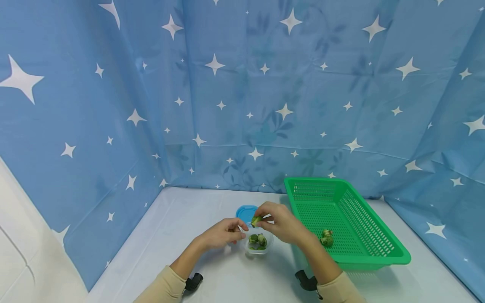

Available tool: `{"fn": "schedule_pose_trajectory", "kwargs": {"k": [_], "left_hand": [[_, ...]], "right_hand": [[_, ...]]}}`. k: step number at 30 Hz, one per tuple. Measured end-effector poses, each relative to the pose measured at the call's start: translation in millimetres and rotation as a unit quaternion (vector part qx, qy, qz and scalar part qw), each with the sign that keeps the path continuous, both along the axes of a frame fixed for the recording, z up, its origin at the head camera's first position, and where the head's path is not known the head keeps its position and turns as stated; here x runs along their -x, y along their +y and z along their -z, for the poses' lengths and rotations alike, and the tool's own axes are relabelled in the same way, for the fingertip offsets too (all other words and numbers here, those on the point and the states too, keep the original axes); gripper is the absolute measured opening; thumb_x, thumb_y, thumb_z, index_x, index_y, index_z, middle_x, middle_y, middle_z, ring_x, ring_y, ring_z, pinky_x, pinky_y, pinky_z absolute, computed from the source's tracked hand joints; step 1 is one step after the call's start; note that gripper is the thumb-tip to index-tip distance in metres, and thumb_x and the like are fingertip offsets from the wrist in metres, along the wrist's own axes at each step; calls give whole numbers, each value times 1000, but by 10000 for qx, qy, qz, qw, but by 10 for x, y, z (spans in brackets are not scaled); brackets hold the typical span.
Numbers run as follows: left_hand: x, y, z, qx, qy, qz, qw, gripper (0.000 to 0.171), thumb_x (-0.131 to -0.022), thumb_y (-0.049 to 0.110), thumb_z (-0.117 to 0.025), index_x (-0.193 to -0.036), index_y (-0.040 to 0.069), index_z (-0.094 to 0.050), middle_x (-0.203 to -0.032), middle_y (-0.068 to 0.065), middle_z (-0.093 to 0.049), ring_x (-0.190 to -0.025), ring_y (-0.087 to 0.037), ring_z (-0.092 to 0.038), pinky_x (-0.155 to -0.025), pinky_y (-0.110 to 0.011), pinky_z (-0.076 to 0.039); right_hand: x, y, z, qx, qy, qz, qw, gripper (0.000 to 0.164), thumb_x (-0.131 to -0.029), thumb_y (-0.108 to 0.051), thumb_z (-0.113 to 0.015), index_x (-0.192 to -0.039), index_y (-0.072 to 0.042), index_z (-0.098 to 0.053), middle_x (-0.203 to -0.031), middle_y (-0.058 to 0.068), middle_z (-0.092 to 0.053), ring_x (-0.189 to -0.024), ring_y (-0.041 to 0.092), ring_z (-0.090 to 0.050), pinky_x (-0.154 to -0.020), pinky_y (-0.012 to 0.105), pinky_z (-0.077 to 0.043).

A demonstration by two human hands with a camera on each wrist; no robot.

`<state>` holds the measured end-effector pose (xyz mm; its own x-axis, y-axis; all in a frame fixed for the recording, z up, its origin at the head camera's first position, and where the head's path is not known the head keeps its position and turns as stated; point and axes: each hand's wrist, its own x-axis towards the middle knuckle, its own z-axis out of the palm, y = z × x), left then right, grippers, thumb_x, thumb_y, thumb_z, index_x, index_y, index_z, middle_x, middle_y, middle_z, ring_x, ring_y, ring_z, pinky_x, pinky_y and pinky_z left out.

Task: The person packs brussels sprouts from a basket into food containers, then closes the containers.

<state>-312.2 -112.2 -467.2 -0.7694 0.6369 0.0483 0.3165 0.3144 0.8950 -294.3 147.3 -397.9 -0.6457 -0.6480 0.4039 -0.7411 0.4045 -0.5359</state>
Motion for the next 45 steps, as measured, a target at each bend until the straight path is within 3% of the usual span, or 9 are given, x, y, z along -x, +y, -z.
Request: {"fn": "schedule_pose_trajectory", "kwargs": {"k": [16, 31, 45], "left_hand": [[-16, -7, -6, 44, -10, -61, 10000, 29, -106, 22, -61, -128, 3, -64, -101, -28, -65, -80, -14, -59, -77, -35, -53], [-15, -11, -6, -85, -69, -73, 9999, 26, -106, 22, -62, -125, 5, -65, -101, -29, -65, -92, -30, -65, -86, -40, -58], [0, -7, 27, -74, -29, -32, 10000, 31, -106, 22, -62, -128, 1, -64, -101, -28, -65, -90, -26, -67, -84, -42, -57]], "right_hand": [[-26, -68, 30, -651, -162, 131, 9977, 14, -94, -2, -75, -106, -8, -73, -102, 3, -70, -96, 13, -70, -85, 20, -58], [-29, -126, 55, -1146, -171, 461, 9922, 14, -89, -5, -82, -98, -10, -73, -96, -1, -72, -91, 11, -71, -78, 25, -58], [-54, -166, 91, -1296, -348, 626, 9890, 13, -88, -5, -83, -94, -10, -73, -94, -2, -72, -89, 12, -69, -72, 23, -56]]}}
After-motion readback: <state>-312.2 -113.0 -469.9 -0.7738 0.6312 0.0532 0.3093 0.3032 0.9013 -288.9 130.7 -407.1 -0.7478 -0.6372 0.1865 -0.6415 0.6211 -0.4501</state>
